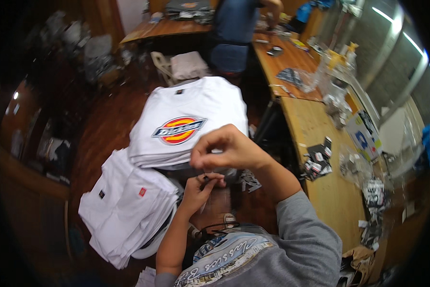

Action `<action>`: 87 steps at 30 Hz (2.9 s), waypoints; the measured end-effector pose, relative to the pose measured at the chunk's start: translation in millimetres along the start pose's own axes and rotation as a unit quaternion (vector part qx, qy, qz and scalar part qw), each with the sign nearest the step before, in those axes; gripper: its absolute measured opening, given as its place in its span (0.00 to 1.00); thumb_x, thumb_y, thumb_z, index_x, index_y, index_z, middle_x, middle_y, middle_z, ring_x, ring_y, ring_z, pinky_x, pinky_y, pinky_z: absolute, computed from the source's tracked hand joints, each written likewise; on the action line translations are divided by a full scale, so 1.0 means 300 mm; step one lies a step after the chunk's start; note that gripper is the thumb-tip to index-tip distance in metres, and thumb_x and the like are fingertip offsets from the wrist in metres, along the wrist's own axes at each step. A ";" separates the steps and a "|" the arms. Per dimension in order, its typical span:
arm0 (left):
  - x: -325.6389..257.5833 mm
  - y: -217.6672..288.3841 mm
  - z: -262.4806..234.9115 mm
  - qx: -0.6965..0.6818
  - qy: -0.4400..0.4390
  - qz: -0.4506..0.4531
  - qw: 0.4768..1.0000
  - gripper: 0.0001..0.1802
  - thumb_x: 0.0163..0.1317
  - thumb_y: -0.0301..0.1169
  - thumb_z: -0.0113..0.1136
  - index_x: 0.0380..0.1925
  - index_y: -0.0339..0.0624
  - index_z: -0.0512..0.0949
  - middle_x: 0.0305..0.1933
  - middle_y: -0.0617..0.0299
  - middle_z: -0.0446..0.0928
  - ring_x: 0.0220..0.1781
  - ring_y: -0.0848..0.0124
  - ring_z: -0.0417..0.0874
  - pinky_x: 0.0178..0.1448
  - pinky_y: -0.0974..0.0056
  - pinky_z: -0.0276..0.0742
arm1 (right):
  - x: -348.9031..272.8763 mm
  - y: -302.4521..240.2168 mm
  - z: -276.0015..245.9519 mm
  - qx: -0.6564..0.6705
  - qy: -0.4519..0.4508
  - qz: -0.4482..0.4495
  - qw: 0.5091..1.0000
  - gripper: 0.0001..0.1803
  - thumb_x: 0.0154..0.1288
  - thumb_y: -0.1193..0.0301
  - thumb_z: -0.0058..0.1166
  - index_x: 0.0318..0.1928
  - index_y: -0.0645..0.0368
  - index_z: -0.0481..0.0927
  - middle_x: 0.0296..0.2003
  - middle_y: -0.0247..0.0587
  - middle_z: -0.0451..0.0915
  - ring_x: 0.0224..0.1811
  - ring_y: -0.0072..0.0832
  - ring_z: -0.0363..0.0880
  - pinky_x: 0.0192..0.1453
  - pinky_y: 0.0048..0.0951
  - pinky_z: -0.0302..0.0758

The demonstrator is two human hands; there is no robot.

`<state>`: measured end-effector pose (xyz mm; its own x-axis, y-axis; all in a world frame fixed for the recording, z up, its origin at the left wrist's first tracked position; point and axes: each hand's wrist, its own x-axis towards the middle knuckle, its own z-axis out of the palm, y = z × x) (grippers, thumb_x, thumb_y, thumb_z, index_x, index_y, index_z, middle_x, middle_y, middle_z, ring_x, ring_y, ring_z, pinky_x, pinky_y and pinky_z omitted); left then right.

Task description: The person attaches tags to a stack of white t-shirts, then folds them and places them on a pile. The person then folds a grey t-shirt and places it on a plastic bag.

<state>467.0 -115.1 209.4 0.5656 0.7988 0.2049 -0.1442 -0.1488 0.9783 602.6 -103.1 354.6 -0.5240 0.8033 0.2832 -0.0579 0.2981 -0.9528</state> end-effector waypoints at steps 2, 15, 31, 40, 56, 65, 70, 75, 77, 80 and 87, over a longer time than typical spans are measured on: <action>-0.147 -0.031 -0.156 -0.087 0.043 -0.051 0.994 0.09 0.56 0.24 0.41 0.34 0.34 0.71 0.26 0.60 0.74 0.33 0.75 0.73 0.43 0.72 0.65 | 0.193 0.175 0.102 0.000 0.018 -0.033 0.999 0.04 0.48 0.74 0.51 0.26 0.62 0.74 0.23 0.31 0.73 0.26 0.14 0.69 0.29 0.15 0.66; -0.690 -0.386 -1.040 0.444 0.528 -0.146 0.709 0.06 0.44 0.21 0.50 0.25 0.36 0.72 0.27 0.56 0.70 0.32 0.61 0.70 0.36 0.63 0.66 | 0.848 1.200 0.949 0.117 -0.028 0.315 0.941 0.05 0.51 0.73 0.49 0.26 0.62 0.73 0.19 0.33 0.71 0.15 0.16 0.65 0.19 0.16 0.64; -0.698 -0.600 -1.452 0.461 0.517 -0.077 0.717 0.07 0.43 0.22 0.51 0.27 0.35 0.73 0.31 0.54 0.73 0.32 0.60 0.74 0.37 0.63 0.70 | 0.967 1.363 1.126 0.062 0.019 0.344 0.937 0.03 0.51 0.76 0.47 0.25 0.63 0.72 0.19 0.34 0.73 0.17 0.16 0.67 0.20 0.15 0.64; -0.719 -0.600 -1.479 0.292 0.563 -0.110 0.766 0.06 0.37 0.18 0.57 0.18 0.33 0.71 0.28 0.55 0.74 0.29 0.64 0.76 0.32 0.67 0.70 | 1.000 1.327 1.158 0.098 0.005 0.318 0.943 0.04 0.50 0.76 0.47 0.27 0.64 0.72 0.21 0.35 0.74 0.16 0.16 0.67 0.19 0.14 0.64; -0.735 -0.585 -1.512 0.147 0.547 -0.182 0.804 0.05 0.37 0.16 0.57 0.17 0.32 0.72 0.31 0.56 0.75 0.28 0.76 0.75 0.32 0.74 0.71 | 0.907 1.423 1.245 -0.193 0.000 0.192 0.962 0.08 0.45 0.73 0.49 0.28 0.62 0.76 0.17 0.45 0.74 0.16 0.29 0.70 0.24 0.24 0.67; -0.750 -0.588 -1.516 0.099 0.524 -0.175 0.828 0.04 0.41 0.18 0.54 0.21 0.32 0.74 0.32 0.58 0.75 0.29 0.75 0.75 0.32 0.74 0.71 | 0.932 1.413 1.235 0.214 -0.112 0.488 0.838 0.03 0.54 0.71 0.45 0.26 0.55 0.72 0.11 0.23 0.58 0.10 0.13 0.51 0.12 0.16 0.47; -0.765 -0.615 -1.496 -0.069 0.604 -0.152 0.779 0.08 0.47 0.21 0.52 0.30 0.31 0.73 0.29 0.57 0.74 0.27 0.73 0.76 0.30 0.75 0.72 | 0.946 1.422 1.209 0.369 -0.070 0.536 0.756 0.06 0.57 0.71 0.39 0.24 0.53 0.66 0.10 0.23 0.54 0.08 0.13 0.46 0.10 0.16 0.43; -0.759 -0.584 -1.494 -0.067 0.570 -0.205 0.793 0.08 0.48 0.23 0.53 0.30 0.30 0.72 0.25 0.58 0.74 0.23 0.74 0.76 0.26 0.77 0.71 | 0.938 1.424 1.210 0.284 -0.079 0.498 0.816 0.04 0.57 0.72 0.39 0.27 0.55 0.67 0.10 0.22 0.55 0.09 0.13 0.48 0.10 0.15 0.44; -0.753 -0.572 -1.491 -0.055 0.574 -0.223 0.786 0.07 0.48 0.23 0.53 0.27 0.31 0.73 0.24 0.58 0.74 0.23 0.74 0.76 0.25 0.77 0.71 | 0.930 1.411 1.219 0.235 -0.061 0.482 0.842 0.03 0.56 0.73 0.41 0.29 0.56 0.69 0.11 0.21 0.57 0.09 0.12 0.49 0.10 0.15 0.45; -0.754 -0.570 -1.487 -0.016 0.574 -0.253 0.779 0.05 0.47 0.24 0.54 0.24 0.31 0.72 0.22 0.59 0.73 0.22 0.75 0.75 0.24 0.77 0.70 | 0.930 1.375 1.243 0.163 -0.052 0.442 0.881 0.04 0.54 0.73 0.44 0.31 0.58 0.72 0.11 0.21 0.61 0.09 0.10 0.51 0.10 0.14 0.46; -0.771 -0.561 -1.498 -0.021 0.527 -0.291 0.798 0.04 0.45 0.23 0.56 0.19 0.34 0.71 0.18 0.62 0.71 0.17 0.78 0.71 0.22 0.76 0.67 | 0.941 1.389 1.239 0.086 -0.046 0.384 0.918 0.04 0.49 0.75 0.50 0.26 0.62 0.76 0.16 0.27 0.70 0.12 0.11 0.59 0.12 0.15 0.52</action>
<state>-4.5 -13.0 -16.5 -0.4472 0.7754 -0.4459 -0.1450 0.4290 0.8916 114.8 56.3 -3.3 -0.5360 0.6934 -0.4815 0.2294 -0.4293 -0.8735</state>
